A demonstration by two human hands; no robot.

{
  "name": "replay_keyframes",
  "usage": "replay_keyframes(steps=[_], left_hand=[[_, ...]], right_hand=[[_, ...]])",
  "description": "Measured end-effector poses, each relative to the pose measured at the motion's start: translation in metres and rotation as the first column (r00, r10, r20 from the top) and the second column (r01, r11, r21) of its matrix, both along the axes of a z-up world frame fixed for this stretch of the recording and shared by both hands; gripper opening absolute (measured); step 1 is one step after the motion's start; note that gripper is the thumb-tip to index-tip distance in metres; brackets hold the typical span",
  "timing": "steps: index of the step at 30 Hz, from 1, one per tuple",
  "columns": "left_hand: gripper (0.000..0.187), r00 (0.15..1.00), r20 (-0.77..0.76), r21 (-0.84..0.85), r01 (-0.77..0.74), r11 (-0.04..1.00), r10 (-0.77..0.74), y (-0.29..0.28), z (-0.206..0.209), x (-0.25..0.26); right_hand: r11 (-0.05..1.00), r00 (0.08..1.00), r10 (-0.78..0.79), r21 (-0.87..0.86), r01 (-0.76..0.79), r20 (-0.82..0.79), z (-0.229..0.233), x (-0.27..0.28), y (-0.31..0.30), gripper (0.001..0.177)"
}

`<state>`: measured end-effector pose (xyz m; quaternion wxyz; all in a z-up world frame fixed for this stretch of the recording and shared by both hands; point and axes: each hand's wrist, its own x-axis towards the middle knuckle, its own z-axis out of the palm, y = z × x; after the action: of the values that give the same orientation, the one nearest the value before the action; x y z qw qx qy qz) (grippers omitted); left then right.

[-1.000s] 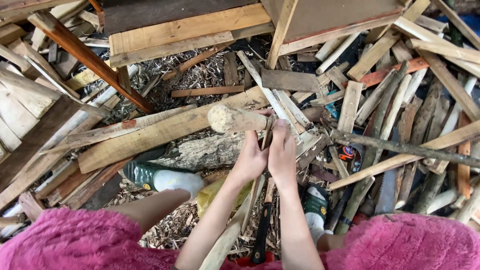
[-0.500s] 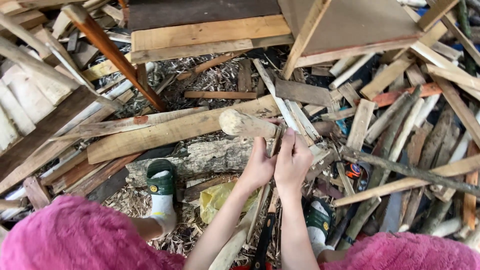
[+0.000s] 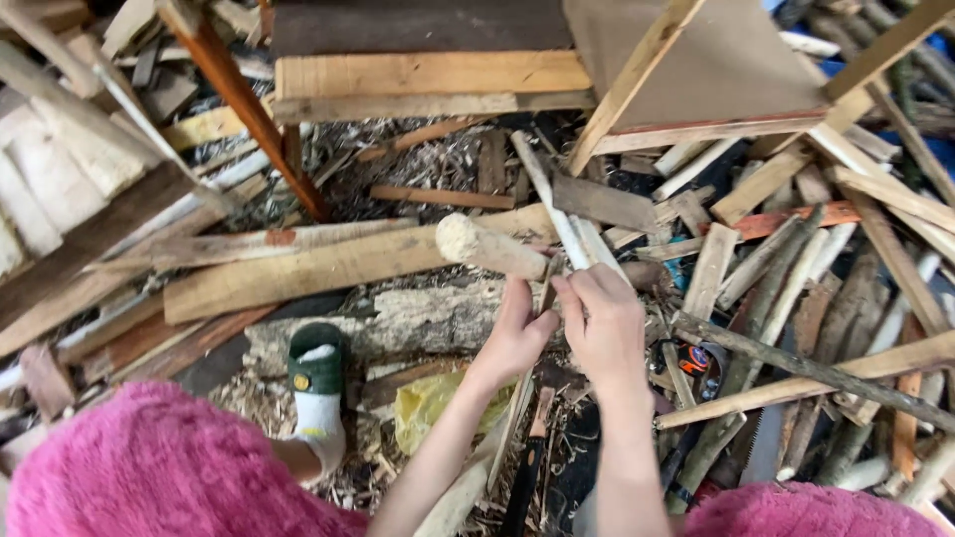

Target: Assembling wooden components using a hammer and manual fitting

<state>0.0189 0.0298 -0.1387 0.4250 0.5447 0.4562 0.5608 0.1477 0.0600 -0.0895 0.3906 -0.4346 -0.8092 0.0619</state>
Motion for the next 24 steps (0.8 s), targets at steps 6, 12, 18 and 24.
replay_keyframes(steps=[6, 12, 18, 24], left_hand=[[0.076, 0.998, -0.070, 0.054, -0.003, 0.999, 0.007, 0.029, -0.113, 0.015], [0.102, 0.996, -0.080, 0.008, -0.043, 0.999, 0.044, 0.018, -0.030, 0.035], [0.079, 0.998, 0.031, -0.032, -0.051, 0.998, 0.052, 0.007, 0.005, 0.042], [0.078, 0.999, 0.006, -0.026, -0.051, 0.998, 0.051, 0.001, 0.022, 0.039]], right_hand=[[0.983, 0.923, 0.116, -0.173, -0.054, 0.367, 0.061, 0.011, -0.004, 0.047], [0.939, 0.902, 0.010, -0.314, 0.140, 0.431, 0.044, 0.024, -0.004, 0.046], [0.851, 0.942, -0.139, -0.450, 0.271, 0.305, 0.052, 0.028, -0.018, 0.044], [0.841, 0.950, -0.247, -0.446, 0.307, 0.189, 0.037, 0.022, -0.026, 0.045]])
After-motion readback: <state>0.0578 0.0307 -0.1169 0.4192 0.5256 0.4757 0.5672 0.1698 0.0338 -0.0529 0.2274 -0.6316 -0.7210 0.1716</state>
